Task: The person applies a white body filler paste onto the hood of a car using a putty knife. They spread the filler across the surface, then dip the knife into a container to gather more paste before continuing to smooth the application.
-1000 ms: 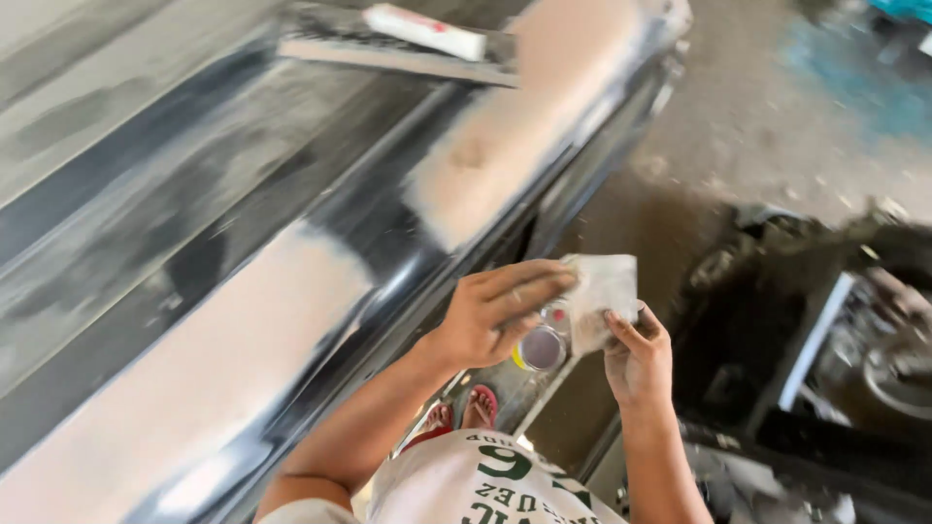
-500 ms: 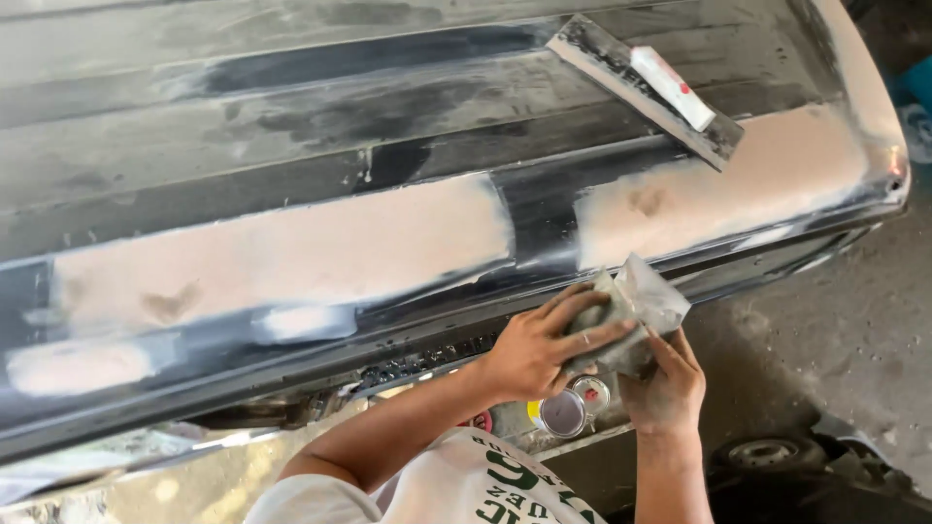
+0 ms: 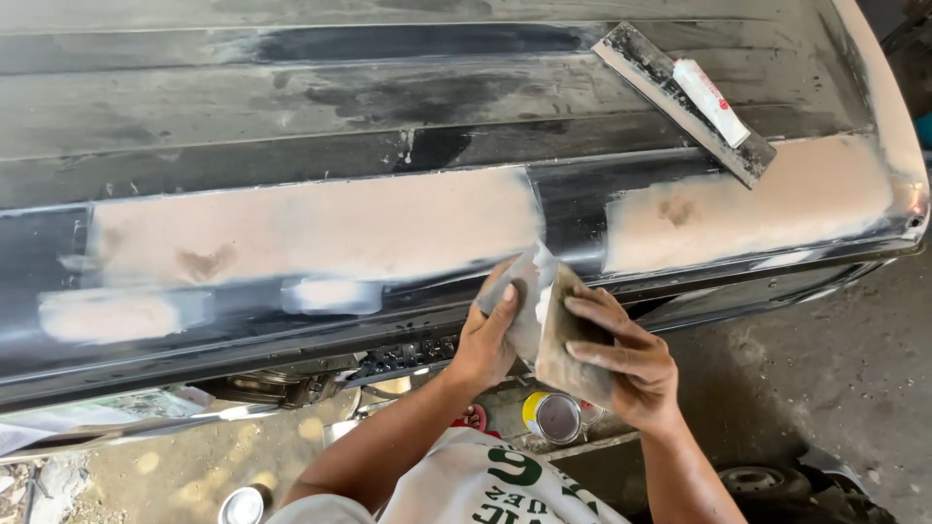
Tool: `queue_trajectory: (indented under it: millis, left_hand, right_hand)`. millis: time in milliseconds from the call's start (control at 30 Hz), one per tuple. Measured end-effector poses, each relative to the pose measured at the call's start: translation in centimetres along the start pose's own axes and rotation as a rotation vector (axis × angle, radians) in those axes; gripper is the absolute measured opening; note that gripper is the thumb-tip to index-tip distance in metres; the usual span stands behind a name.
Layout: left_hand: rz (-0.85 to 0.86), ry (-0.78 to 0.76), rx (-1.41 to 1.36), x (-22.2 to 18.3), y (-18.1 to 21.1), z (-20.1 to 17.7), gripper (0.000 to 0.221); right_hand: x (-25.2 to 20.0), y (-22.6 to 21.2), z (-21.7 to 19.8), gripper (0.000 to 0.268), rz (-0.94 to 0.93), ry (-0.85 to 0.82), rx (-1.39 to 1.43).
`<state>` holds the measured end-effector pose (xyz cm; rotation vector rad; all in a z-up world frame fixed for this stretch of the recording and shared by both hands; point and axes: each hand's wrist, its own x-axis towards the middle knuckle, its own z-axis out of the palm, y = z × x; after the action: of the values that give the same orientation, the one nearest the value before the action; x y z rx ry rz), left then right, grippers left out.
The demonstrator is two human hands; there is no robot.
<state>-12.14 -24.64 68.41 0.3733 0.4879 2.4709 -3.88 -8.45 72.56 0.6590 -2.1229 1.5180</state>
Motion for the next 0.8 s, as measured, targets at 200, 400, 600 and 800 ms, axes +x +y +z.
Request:
queue_trajectory:
  millis: [200, 400, 600, 800]
  left_hand:
    - [0.395, 0.122, 0.614, -1.0, 3.7, 1.4, 0.049]
    - [0.308, 0.148, 0.395, -1.0, 6.0, -1.9, 0.055]
    - [-0.289, 0.42, -0.071, -2.6, 3.3, -0.8, 0.028]
    - [-0.335, 0.379, -0.111, -0.9, 5.6, 0.5, 0.031]
  right_hand:
    - [0.9, 1.4, 3.0, 0.018, -0.065, 0.223, -0.143]
    - [1.5, 2.5, 3.6, 0.052, -0.093, 0.154, -0.405]
    - [6.3, 2.4, 2.3, 0.05, 0.172, 0.449, 0.389]
    - [5.7, 4.5, 5.8, 0.061, 0.133, 0.254, 0.196]
